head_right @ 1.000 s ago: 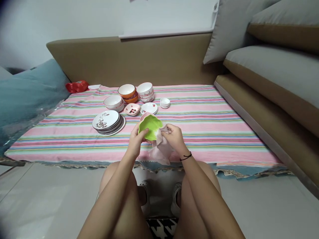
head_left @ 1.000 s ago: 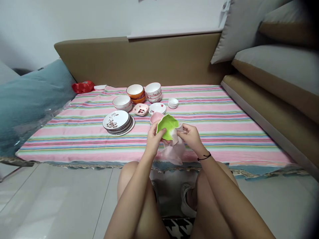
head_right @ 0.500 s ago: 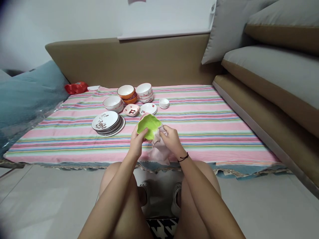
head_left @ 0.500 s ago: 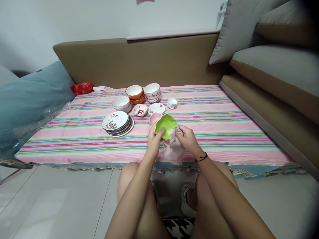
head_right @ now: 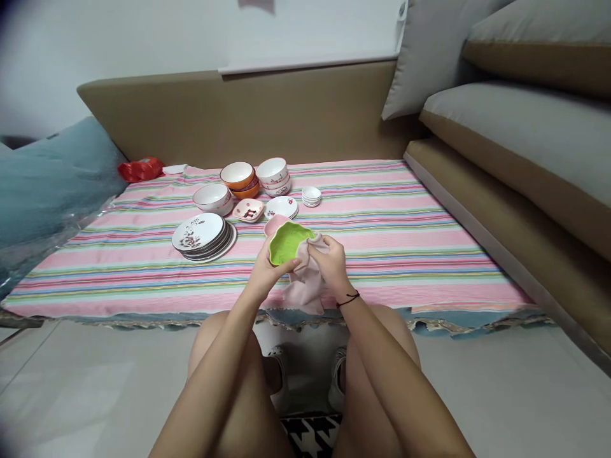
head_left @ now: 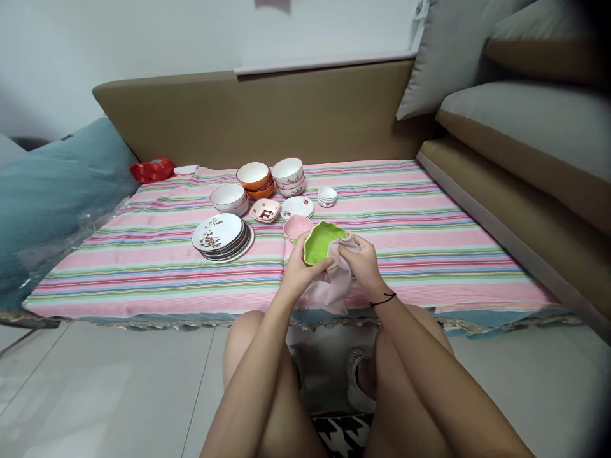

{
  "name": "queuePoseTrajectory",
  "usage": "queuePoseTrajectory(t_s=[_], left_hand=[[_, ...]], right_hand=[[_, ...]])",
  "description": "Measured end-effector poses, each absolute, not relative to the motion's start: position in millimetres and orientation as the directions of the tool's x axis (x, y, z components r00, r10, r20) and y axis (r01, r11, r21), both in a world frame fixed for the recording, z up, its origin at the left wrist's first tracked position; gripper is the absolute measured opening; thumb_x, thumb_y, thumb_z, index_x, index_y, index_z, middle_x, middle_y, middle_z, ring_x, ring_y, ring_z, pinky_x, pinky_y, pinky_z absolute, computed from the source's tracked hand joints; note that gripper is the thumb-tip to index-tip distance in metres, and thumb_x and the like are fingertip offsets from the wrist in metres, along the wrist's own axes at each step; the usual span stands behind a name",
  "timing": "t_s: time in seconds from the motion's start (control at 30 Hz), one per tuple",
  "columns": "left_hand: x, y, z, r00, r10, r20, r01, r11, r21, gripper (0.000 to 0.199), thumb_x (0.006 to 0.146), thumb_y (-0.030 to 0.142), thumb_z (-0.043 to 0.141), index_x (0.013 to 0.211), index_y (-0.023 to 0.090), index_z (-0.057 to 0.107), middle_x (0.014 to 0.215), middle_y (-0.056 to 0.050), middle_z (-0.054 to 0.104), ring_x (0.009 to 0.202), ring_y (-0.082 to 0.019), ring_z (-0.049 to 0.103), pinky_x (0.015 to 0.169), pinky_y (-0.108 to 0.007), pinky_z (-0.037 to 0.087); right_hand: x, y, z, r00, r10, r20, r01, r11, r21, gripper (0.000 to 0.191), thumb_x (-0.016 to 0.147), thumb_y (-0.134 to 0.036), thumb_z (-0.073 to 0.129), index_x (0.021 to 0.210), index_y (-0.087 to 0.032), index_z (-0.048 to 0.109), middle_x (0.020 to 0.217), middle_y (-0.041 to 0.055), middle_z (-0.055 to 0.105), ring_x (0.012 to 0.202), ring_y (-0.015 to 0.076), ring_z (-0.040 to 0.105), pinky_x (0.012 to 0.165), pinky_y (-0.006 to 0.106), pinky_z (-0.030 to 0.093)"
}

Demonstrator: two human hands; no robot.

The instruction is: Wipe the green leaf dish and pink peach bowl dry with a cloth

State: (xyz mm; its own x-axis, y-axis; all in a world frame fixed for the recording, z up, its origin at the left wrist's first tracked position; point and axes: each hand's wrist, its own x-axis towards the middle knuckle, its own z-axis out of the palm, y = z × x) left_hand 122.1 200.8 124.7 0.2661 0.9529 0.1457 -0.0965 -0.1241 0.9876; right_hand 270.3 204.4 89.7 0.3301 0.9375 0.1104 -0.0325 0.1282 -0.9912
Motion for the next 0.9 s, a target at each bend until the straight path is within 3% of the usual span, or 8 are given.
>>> queuePoseTrajectory(t_s=[0.07, 0.13, 0.23, 0.37, 0.53, 0.67, 0.9], left_hand=[[121.5, 201.9, 125.2, 0.287, 0.94, 0.183, -0.069, -0.17, 0.983, 0.068, 0.059, 0.03, 0.079, 0.119, 0.021, 0.049, 0.116, -0.007, 0.058, 0.107, -0.022, 0.055, 0.084, -0.029, 0.048], [119.5, 203.7, 123.7, 0.288, 0.948, 0.137, -0.066, -0.123, 0.99, 0.058, 0.062, 0.032, 0.077, 0.113, 0.02, 0.052, 0.104, -0.005, 0.061, 0.094, -0.019, 0.058, 0.077, -0.028, 0.048], [114.9, 207.7, 118.2, 0.193, 0.981, 0.028, -0.102, -0.008, 0.995, 0.031, 0.071, 0.039, 0.066, 0.093, 0.018, 0.057, 0.079, 0.0, 0.059, 0.07, -0.014, 0.056, 0.062, -0.025, 0.045], [110.3, 212.6, 111.2, 0.05, 0.999, 0.013, -0.14, -0.006, 0.99, 0.022, 0.071, 0.037, 0.062, 0.078, 0.017, 0.057, 0.072, 0.001, 0.056, 0.066, -0.013, 0.053, 0.059, -0.023, 0.042], [111.7, 212.5, 109.1, -0.011, 1.0, 0.0, -0.191, -0.002, 0.982, 0.025, 0.068, 0.03, 0.063, 0.089, 0.018, 0.056, 0.083, -0.001, 0.059, 0.075, -0.015, 0.056, 0.062, -0.024, 0.045], [116.3, 208.7, 109.7, 0.023, 0.996, -0.081, -0.265, 0.084, 0.96, 0.033, 0.066, 0.026, 0.063, 0.095, 0.02, 0.051, 0.085, -0.001, 0.058, 0.068, -0.013, 0.055, 0.057, -0.023, 0.044], [126.9, 203.3, 107.0, 0.194, 0.98, -0.039, -0.283, 0.095, 0.954, 0.046, 0.06, 0.018, 0.066, 0.101, 0.022, 0.047, 0.088, 0.001, 0.057, 0.072, -0.011, 0.055, 0.062, -0.022, 0.045]], right_hand=[[272.1, 204.8, 89.0, 0.358, 0.927, 0.111, 0.001, 0.118, -0.993, 0.023, 0.065, -0.034, 0.067, 0.078, -0.017, 0.061, 0.074, 0.0015, 0.063, 0.069, 0.0162, 0.058, 0.065, 0.028, 0.045], [273.7, 204.7, 89.7, 0.359, 0.926, 0.121, 0.034, 0.117, -0.993, 0.021, 0.063, -0.033, 0.068, 0.076, -0.017, 0.059, 0.073, 0.001, 0.062, 0.068, 0.0162, 0.057, 0.064, 0.027, 0.044], [275.6, 204.3, 91.4, 0.342, 0.93, 0.131, 0.088, 0.107, -0.99, 0.023, 0.061, -0.032, 0.069, 0.075, -0.019, 0.057, 0.074, 0.001, 0.062, 0.068, 0.0166, 0.055, 0.062, 0.027, 0.043], [277.0, 205.5, 92.2, 0.295, 0.949, 0.106, 0.098, 0.08, -0.992, 0.025, 0.06, -0.031, 0.069, 0.077, -0.019, 0.057, 0.074, 0.0012, 0.061, 0.066, 0.0167, 0.054, 0.06, 0.027, 0.042], [278.3, 209.0, 92.8, 0.282, 0.947, 0.155, 0.044, 0.149, -0.988, 0.026, 0.068, -0.032, 0.061, 0.089, -0.017, 0.06, 0.089, 0.005, 0.065, 0.08, 0.0188, 0.058, 0.069, 0.028, 0.045], [279.0, 209.5, 92.8, 0.276, 0.942, 0.189, 0.088, 0.171, -0.981, 0.029, 0.071, -0.035, 0.062, 0.094, -0.018, 0.059, 0.09, 0.0052, 0.064, 0.082, 0.0195, 0.058, 0.072, 0.03, 0.046], [278.9, 206.7, 93.9, 0.426, 0.885, 0.189, 0.283, 0.068, -0.957, 0.055, 0.047, -0.045, 0.081, 0.09, -0.02, 0.056, 0.086, 0.0042, 0.065, 0.078, 0.0221, 0.058, 0.067, 0.031, 0.045]])
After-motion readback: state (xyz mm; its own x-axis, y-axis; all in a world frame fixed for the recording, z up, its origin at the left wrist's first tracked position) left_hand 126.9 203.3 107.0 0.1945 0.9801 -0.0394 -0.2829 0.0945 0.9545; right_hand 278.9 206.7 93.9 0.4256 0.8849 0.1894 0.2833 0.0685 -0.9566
